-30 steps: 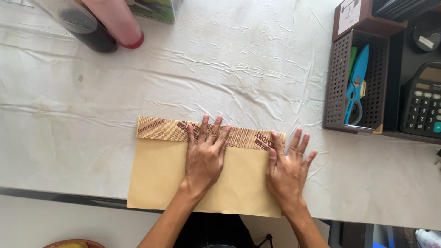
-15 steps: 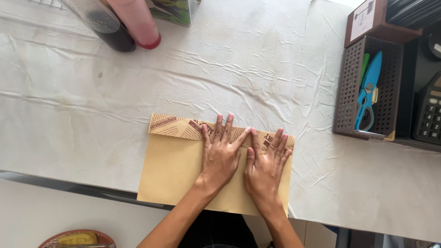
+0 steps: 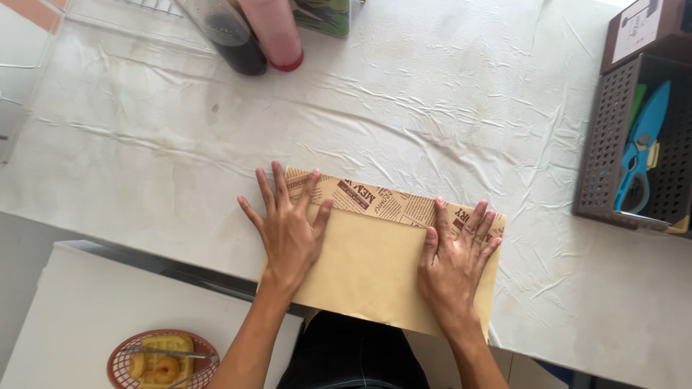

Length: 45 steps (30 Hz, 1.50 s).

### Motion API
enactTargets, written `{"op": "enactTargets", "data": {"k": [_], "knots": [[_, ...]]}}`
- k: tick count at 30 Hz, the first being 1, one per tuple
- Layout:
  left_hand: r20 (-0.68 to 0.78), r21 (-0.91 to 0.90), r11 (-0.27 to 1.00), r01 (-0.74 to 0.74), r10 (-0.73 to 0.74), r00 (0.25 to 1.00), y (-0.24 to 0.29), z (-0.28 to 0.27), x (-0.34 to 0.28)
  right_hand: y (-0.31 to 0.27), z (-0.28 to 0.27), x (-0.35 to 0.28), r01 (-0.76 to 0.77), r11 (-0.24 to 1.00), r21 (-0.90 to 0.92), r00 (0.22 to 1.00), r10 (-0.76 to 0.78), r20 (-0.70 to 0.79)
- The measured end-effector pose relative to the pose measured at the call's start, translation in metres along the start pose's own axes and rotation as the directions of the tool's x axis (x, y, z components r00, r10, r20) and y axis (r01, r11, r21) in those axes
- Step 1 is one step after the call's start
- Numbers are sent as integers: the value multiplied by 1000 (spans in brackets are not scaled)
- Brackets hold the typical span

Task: Taking a waffle out of a display case and folding a paper sheet into a wrapper.

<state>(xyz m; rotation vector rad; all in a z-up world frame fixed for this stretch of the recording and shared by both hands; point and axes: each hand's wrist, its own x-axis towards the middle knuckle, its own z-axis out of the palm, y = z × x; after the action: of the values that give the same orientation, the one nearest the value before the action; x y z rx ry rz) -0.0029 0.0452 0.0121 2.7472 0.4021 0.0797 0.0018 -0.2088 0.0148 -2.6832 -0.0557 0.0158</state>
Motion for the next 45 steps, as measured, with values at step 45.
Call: {"op": "enactTargets", "data": {"k": [45], "knots": [[-36, -147, 932, -330, 329, 944, 83, 49, -15, 44, -18, -1, -64, 984, -167, 995, 49, -92]]}}
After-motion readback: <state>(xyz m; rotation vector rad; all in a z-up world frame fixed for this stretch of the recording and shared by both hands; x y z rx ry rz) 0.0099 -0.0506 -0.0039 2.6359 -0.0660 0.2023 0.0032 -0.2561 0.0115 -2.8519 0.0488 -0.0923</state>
